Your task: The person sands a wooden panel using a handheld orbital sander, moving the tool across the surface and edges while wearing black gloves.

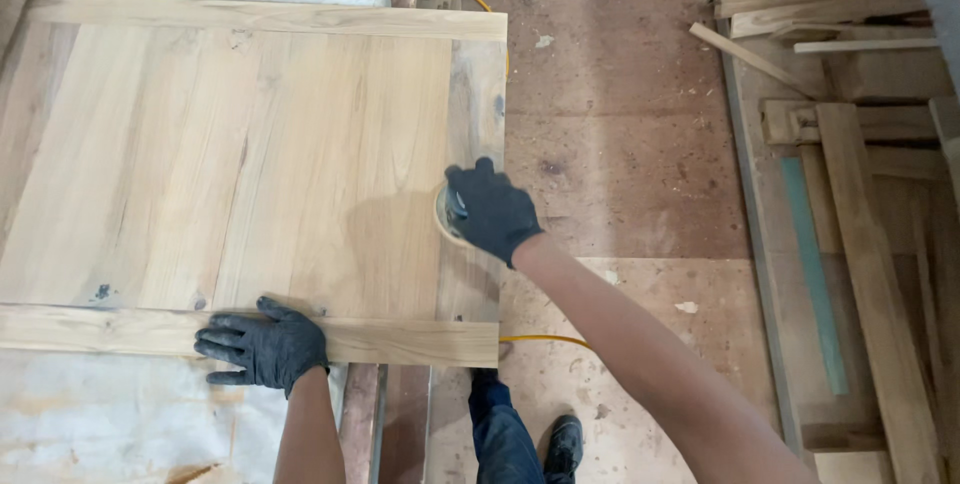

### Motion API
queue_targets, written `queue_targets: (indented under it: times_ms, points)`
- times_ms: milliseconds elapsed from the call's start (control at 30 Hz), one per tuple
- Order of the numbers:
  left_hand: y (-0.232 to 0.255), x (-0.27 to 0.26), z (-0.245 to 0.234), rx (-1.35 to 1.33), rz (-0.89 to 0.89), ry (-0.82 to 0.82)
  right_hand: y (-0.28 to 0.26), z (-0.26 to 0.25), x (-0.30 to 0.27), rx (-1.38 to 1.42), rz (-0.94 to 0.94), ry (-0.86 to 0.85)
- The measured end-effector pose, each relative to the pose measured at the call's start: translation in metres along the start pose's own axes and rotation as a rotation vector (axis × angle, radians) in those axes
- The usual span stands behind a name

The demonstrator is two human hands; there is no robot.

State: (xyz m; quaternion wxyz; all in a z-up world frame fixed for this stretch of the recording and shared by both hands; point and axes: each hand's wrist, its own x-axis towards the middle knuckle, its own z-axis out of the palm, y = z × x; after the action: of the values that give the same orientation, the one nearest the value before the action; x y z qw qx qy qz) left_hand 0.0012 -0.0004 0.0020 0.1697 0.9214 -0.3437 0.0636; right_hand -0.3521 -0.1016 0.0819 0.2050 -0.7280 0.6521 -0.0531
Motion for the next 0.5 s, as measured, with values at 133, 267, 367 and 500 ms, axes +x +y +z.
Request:
queue_targets:
  times_ms: [133, 267, 367, 500]
  points:
    - [-0.009, 0.017, -0.001, -0.016, 0.099, -0.067, 0.007, -0.027, 0.038, 0.021, 0.082, 0.064]
    - [-0.007, 0.065, 0.016, 0.030, 0.122, -0.281, 0.035, -0.054, 0.088, 0.008, 0.139, 0.089]
    - [0.017, 0.086, 0.007, 0.043, 0.183, -0.332, 0.050, -0.067, 0.127, 0.035, 0.189, 0.076]
    - [0.073, 0.124, 0.021, 0.071, 0.244, -0.373, 0.068, -0.082, 0.193, 0.038, 0.249, 0.116]
